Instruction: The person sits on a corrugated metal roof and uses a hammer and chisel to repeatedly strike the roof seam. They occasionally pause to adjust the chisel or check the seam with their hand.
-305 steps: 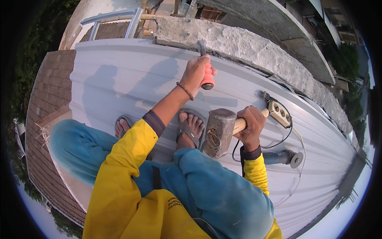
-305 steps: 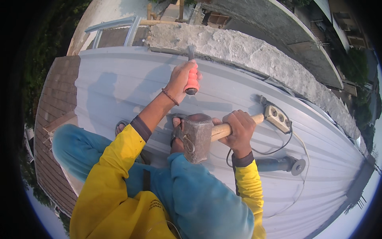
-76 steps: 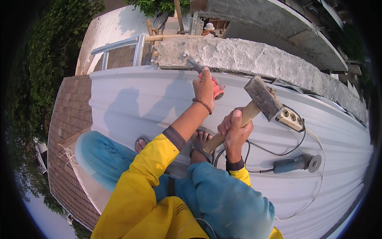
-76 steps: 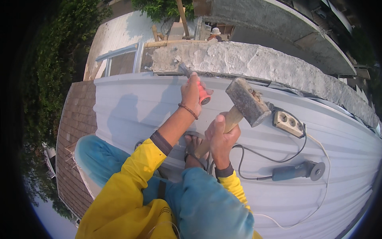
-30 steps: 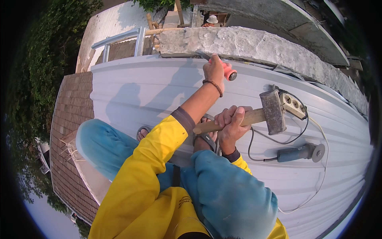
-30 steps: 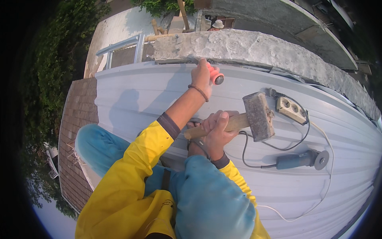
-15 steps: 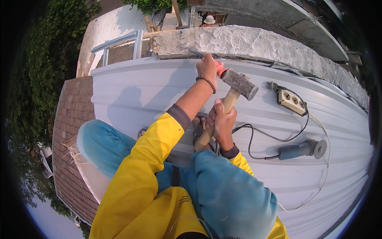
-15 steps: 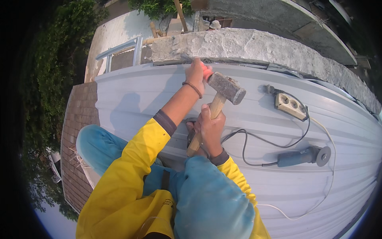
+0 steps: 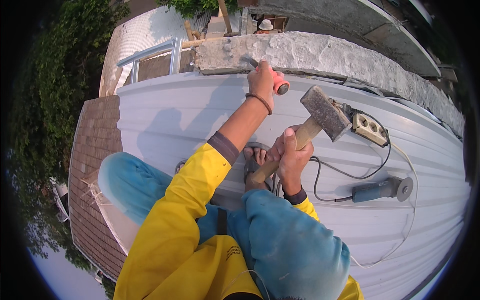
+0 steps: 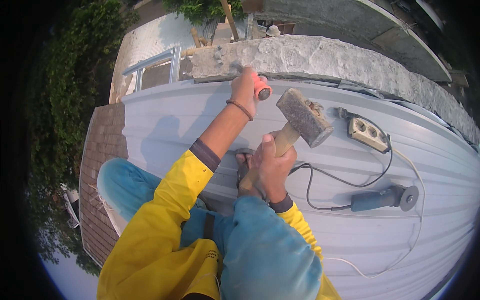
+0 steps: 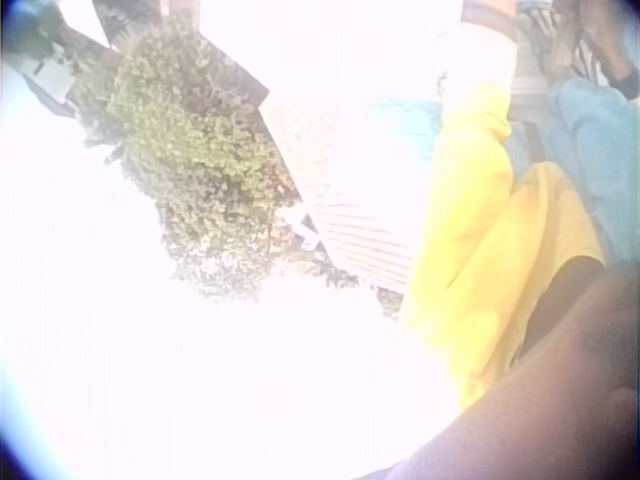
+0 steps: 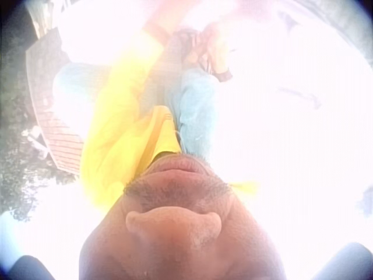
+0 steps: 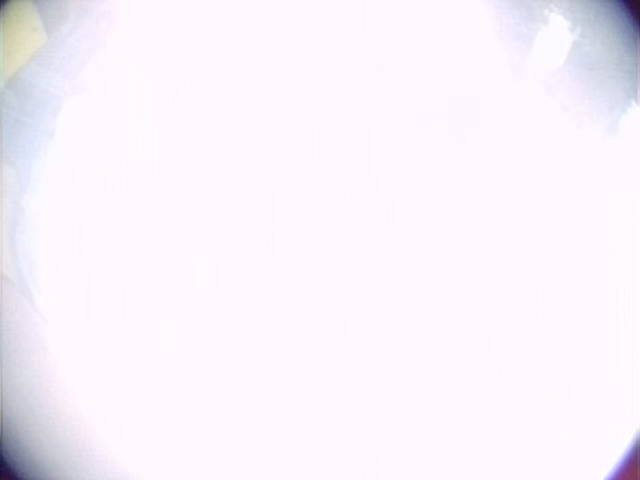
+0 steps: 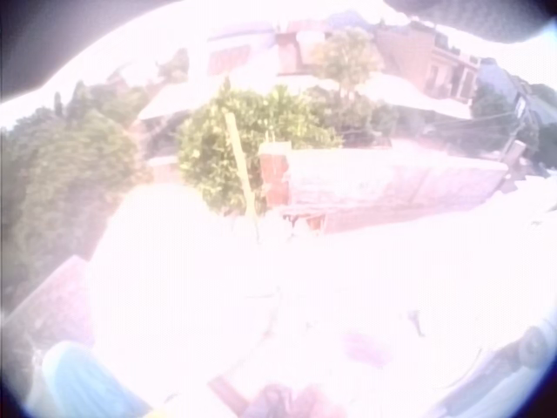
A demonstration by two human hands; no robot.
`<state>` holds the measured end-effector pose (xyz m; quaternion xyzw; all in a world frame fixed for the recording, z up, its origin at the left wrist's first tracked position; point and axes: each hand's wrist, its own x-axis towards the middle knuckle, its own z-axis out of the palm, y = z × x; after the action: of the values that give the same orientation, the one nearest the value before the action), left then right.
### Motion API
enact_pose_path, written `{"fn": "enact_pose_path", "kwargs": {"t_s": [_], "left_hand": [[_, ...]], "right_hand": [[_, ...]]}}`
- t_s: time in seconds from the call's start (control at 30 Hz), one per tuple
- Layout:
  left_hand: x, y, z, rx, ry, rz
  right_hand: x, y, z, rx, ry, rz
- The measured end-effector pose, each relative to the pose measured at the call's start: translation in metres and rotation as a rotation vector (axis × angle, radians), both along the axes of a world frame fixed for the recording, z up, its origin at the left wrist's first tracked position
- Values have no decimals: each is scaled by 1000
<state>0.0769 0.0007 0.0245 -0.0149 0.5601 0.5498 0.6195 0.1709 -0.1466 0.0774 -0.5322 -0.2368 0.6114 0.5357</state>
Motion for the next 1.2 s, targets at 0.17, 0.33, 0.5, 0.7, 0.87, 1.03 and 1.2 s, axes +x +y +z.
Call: {"fn": "enact_pose_path", "kwargs": {"t_s": [0.17, 0.33, 0.5, 0.7, 0.87, 1.03, 1.2], "left_hand": [[-7, 4, -1, -15, -91, 90], [-6, 21, -3, -81, -165, 199], [-17, 39, -13, -61, -238, 167], [-14, 34, -19, -80, -161, 133], [-5, 30, -19, -73, -107, 170], [-5, 26, -20, -67, -71, 135], [-1, 29, -19, -57, -76, 175]], "right_hand": [[12, 9, 22, 304, -17, -148], [-5, 21, 16, 437, -1, -182], [-11, 29, -3, -168, -90, 169], [4, 23, 20, 189, 48, -202], [-20, 34, 0, -85, -52, -9], [2, 21, -3, -68, -44, 29], [-2, 23, 6, 277, 151, -298]]}}
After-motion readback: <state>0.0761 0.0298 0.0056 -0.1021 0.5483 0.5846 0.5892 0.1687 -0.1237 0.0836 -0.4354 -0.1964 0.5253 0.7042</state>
